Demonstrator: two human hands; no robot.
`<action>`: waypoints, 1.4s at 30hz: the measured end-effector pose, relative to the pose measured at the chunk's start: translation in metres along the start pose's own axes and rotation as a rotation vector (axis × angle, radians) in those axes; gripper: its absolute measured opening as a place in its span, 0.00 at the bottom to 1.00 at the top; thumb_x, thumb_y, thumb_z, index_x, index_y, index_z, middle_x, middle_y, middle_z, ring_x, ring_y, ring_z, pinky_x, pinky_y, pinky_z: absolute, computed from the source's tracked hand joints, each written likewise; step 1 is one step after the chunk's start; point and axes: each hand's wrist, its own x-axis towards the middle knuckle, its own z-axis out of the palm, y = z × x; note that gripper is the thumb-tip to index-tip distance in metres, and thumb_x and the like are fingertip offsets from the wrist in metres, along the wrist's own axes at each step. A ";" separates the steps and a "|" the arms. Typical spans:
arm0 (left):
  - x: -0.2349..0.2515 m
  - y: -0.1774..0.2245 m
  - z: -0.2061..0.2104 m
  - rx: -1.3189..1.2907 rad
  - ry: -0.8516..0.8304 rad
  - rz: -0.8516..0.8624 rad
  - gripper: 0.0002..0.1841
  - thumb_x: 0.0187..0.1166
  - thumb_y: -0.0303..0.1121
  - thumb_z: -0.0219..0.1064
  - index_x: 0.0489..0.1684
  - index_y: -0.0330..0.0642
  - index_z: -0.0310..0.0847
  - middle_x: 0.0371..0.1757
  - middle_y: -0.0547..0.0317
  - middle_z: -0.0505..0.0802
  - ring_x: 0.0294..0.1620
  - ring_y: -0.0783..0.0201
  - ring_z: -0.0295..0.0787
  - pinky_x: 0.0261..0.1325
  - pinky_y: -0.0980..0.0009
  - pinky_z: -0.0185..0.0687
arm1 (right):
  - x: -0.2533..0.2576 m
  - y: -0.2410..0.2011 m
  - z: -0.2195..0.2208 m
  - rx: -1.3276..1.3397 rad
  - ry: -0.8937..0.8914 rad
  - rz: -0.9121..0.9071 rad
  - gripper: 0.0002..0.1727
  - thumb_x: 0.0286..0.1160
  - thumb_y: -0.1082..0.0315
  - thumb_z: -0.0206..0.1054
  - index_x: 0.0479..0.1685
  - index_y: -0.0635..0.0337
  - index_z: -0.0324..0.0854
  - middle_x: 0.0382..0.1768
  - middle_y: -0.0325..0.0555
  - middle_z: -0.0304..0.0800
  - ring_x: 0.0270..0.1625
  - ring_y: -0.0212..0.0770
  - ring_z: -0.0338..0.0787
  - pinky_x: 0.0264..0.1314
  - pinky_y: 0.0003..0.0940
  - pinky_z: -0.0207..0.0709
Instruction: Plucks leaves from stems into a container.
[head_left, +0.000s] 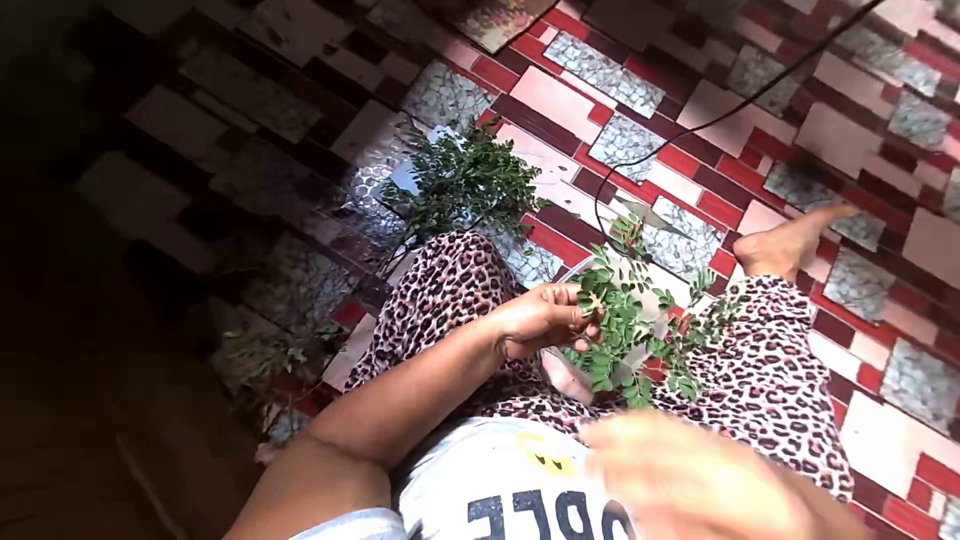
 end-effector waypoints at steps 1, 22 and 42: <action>0.005 0.000 0.003 0.003 0.008 0.002 0.12 0.89 0.22 0.47 0.47 0.41 0.80 0.37 0.62 0.92 0.40 0.68 0.91 0.47 0.73 0.89 | -0.001 0.026 -0.001 0.000 0.196 0.018 0.16 0.87 0.60 0.61 0.52 0.62 0.90 0.54 0.48 0.94 0.63 0.40 0.91 0.71 0.38 0.83; 0.083 -0.050 -0.025 0.043 0.041 -0.035 0.08 0.85 0.26 0.53 0.44 0.44 0.79 0.33 0.62 0.89 0.35 0.68 0.87 0.44 0.70 0.85 | -0.015 0.179 0.020 0.187 0.935 0.501 0.02 0.72 0.75 0.70 0.39 0.64 0.86 0.35 0.40 0.90 0.39 0.27 0.89 0.49 0.27 0.86; 0.017 0.018 0.043 0.821 0.016 0.300 0.07 0.86 0.25 0.61 0.47 0.30 0.84 0.42 0.61 0.91 0.45 0.78 0.88 0.57 0.75 0.85 | -0.006 0.124 0.020 -0.134 0.970 0.080 0.05 0.78 0.70 0.68 0.44 0.62 0.87 0.46 0.40 0.92 0.53 0.27 0.90 0.60 0.25 0.86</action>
